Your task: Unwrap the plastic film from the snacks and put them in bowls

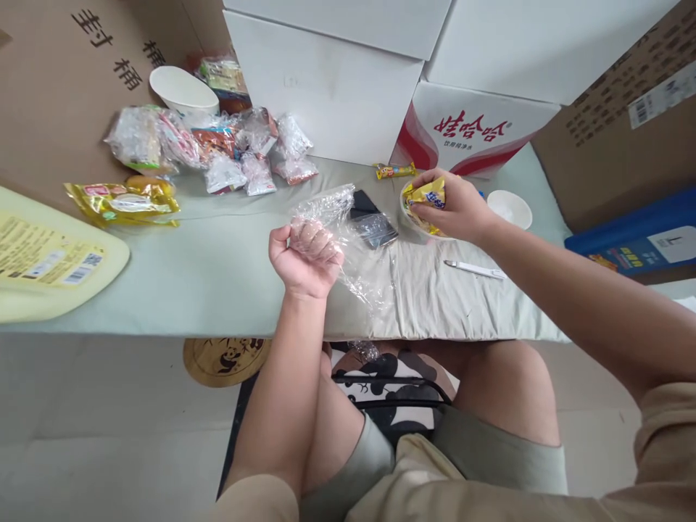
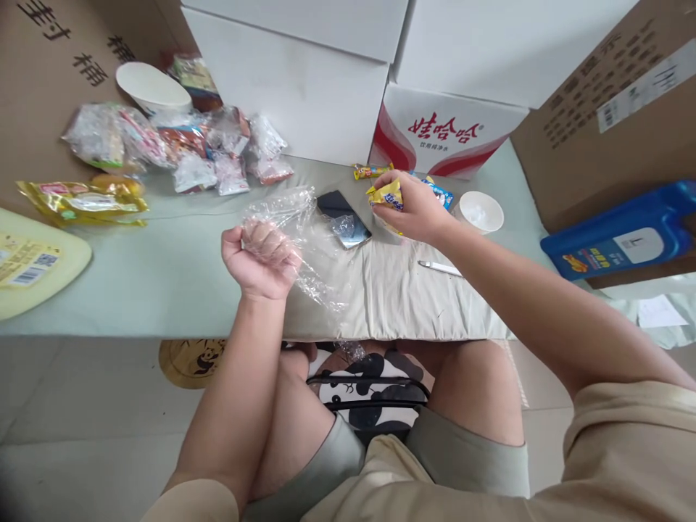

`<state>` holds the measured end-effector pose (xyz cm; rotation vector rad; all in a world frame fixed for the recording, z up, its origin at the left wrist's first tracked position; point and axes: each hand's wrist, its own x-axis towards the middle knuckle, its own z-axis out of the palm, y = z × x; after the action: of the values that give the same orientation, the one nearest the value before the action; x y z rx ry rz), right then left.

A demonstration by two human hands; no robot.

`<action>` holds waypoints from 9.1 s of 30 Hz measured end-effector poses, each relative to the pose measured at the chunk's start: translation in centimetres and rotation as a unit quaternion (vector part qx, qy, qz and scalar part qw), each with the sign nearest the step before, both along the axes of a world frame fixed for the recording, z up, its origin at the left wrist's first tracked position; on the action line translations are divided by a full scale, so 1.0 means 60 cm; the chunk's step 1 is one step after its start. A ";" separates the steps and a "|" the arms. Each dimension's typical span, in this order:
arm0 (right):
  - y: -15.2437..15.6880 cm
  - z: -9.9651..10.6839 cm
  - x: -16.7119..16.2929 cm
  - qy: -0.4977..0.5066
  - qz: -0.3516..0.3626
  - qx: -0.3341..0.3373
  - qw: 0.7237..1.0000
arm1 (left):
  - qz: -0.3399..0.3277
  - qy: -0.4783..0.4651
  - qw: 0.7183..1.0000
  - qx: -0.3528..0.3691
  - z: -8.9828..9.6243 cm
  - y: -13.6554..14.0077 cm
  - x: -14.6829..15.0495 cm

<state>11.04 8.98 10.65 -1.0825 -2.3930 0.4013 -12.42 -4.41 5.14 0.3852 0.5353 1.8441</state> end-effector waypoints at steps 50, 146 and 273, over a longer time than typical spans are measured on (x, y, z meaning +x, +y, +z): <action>-0.067 -0.003 0.099 -0.266 0.028 0.017 0.963 | -0.045 -0.021 0.999 0.005 0.012 -0.007 0.003; -0.188 -0.129 0.215 0.457 -0.260 -0.334 0.782 | -0.433 0.337 0.804 -0.229 -0.010 -0.009 0.049; -0.208 -0.140 0.176 0.390 -0.203 -0.214 0.872 | -0.115 0.583 0.798 -0.097 -0.063 0.016 0.215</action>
<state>21.63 -3.49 2.24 -1.2514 -1.3505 1.0193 0.50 -3.44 1.37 1.4002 1.4127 1.1096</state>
